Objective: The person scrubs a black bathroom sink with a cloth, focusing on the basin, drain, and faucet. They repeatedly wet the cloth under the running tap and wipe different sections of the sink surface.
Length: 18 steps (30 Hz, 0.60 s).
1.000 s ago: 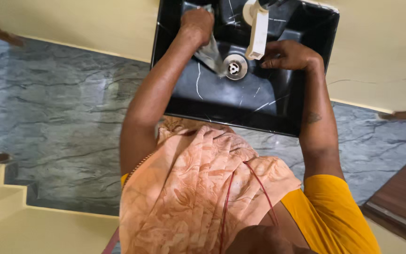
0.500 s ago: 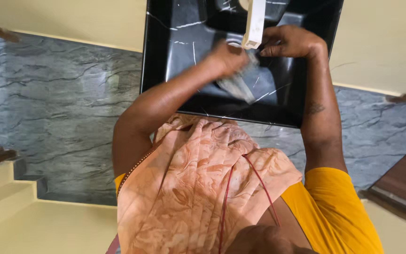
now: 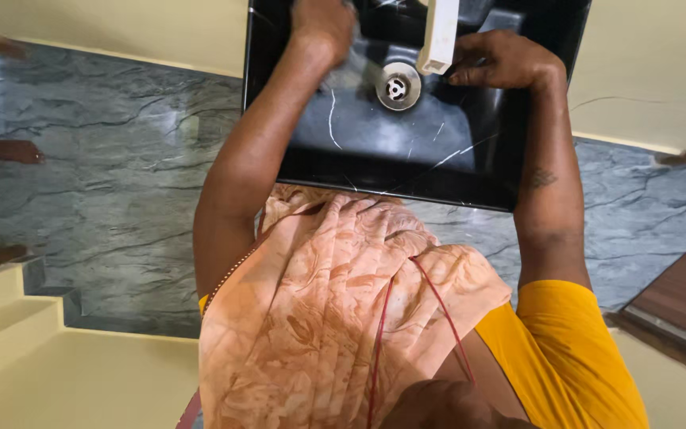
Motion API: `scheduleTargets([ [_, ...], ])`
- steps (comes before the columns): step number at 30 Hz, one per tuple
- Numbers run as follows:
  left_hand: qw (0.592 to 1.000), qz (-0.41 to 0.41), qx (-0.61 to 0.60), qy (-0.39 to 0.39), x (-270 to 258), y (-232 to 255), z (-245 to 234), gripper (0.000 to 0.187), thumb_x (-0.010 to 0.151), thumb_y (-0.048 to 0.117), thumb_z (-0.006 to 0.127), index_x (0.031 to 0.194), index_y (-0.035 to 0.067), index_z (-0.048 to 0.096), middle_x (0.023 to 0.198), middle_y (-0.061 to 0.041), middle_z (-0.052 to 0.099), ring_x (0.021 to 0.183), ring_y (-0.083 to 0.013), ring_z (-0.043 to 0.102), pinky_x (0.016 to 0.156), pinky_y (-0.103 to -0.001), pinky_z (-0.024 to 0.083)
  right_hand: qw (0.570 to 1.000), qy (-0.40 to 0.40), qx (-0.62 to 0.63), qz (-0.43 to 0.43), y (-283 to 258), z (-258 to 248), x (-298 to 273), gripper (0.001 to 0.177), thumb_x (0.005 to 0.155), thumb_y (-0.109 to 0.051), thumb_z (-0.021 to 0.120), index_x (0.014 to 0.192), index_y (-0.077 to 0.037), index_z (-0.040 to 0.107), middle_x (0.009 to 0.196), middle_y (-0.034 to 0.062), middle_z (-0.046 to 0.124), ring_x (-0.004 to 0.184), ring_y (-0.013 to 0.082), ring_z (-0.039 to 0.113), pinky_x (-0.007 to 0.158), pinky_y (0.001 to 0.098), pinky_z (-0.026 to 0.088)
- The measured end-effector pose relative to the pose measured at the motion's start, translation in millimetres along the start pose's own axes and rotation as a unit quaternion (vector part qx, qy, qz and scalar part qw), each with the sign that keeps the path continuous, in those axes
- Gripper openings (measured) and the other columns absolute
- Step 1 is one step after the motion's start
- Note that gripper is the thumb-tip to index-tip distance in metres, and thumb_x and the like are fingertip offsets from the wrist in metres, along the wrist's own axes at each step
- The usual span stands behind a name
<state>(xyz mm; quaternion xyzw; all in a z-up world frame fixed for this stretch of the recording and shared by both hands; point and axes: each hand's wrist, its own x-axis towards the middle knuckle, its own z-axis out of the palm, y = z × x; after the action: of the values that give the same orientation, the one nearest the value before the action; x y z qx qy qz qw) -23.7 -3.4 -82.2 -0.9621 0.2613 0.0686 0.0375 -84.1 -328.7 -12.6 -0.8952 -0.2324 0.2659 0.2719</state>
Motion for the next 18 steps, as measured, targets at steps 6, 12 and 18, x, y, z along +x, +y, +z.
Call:
scheduleTargets([
  [6,0.948,0.162,-0.173,-0.213,-15.2,70.0,-11.9,0.049,0.073,0.029,0.089,0.118,0.015,0.074,0.113,-0.008,0.075,0.102,-0.0261,0.072,0.089,-0.041,0.057,1.0,-0.003,0.005,0.017,3.8,-0.2,0.5,0.048,0.091,-0.028,0.078,0.131,-0.004,0.067,0.114,0.0132,0.076,0.108,0.027,0.073,0.094,0.0382,0.055],
  [12,0.906,0.329,-0.266,0.032,-44.0,121.4,-10.7,0.082,0.052,0.036,0.098,0.127,0.017,0.07,0.121,-0.016,0.064,0.113,-0.0362,0.06,0.091,-0.047,0.05,1.0,-0.006,-0.006,0.005,-3.8,-3.0,-1.2,0.046,0.092,-0.025,0.077,0.131,-0.003,0.067,0.115,0.0134,0.076,0.108,0.027,0.073,0.094,0.0383,0.056],
  [18,0.895,0.381,-0.176,-0.152,-40.2,138.6,-2.4,0.023,0.078,0.014,0.078,0.101,0.018,0.08,0.101,-0.006,0.074,0.1,-0.0279,0.069,0.084,-0.045,0.055,0.999,-0.013,0.034,0.006,-16.0,-8.7,-7.9,0.047,0.091,-0.021,0.075,0.134,-0.004,0.065,0.112,0.0124,0.077,0.106,0.0245,0.074,0.093,0.0366,0.057],
])
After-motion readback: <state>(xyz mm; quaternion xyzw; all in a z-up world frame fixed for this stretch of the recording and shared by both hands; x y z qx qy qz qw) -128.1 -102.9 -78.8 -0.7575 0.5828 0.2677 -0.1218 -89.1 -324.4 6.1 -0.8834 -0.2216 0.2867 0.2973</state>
